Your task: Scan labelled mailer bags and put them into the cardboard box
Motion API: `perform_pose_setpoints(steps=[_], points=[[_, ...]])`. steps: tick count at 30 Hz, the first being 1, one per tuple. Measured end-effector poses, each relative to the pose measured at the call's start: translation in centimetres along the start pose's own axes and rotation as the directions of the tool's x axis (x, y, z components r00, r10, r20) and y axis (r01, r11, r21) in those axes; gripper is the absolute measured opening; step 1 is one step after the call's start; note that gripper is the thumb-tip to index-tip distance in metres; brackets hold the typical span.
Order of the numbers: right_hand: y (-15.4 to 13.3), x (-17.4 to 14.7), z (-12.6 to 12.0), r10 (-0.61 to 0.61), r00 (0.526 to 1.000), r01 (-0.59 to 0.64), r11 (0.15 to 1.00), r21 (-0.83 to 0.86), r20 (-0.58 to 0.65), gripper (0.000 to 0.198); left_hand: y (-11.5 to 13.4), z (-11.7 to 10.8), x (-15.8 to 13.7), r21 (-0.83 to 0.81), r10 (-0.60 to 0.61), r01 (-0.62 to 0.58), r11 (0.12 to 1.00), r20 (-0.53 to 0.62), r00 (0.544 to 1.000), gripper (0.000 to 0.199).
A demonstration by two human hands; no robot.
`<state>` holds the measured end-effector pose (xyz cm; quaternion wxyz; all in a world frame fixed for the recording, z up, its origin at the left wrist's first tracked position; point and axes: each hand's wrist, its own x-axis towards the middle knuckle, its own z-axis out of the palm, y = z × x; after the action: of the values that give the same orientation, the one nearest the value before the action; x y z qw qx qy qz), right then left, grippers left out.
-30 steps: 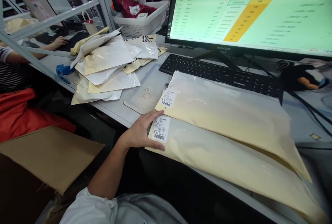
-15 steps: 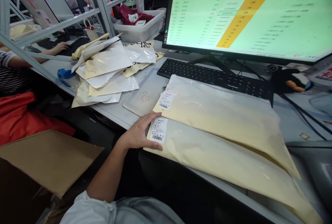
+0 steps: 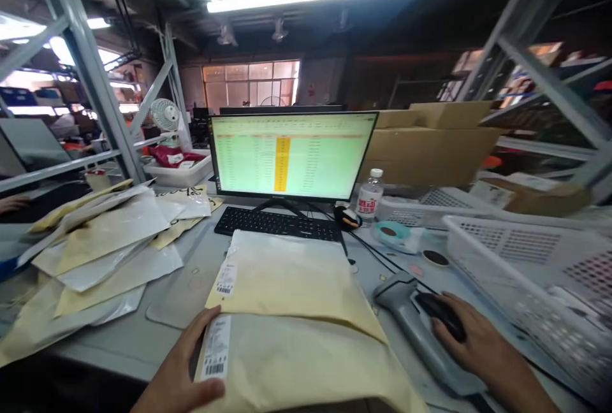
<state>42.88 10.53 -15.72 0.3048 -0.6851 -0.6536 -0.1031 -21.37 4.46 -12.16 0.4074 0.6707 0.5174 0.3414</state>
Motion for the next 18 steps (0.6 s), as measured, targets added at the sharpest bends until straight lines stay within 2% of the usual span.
perform_pose_setpoints(steps=[3,8,14,18], points=[[-0.4,-0.6,0.2,0.027,1.0,-0.027,1.0,-0.001,0.01,0.051,-0.6,0.2,0.1,-0.026,0.027,-0.028,0.999,-0.039,0.999,0.115],[-0.3,-0.7,0.4,0.005,1.0,-0.005,1.0,-0.025,-0.006,0.061,-0.6,0.4,0.2,-0.045,-0.013,0.007,0.999,-0.119,0.993,0.113],[-1.0,-0.4,0.0,-0.024,1.0,0.024,0.998,-0.061,0.004,0.059,-1.2,0.2,0.4,-0.016,-0.031,0.029,0.999,-0.145,0.989,0.111],[-1.2,-0.5,0.1,-0.031,0.999,0.028,0.995,-0.095,-0.032,0.057,-1.7,0.1,0.5,-0.014,-0.043,0.042,0.999,-0.144,0.989,0.111]])
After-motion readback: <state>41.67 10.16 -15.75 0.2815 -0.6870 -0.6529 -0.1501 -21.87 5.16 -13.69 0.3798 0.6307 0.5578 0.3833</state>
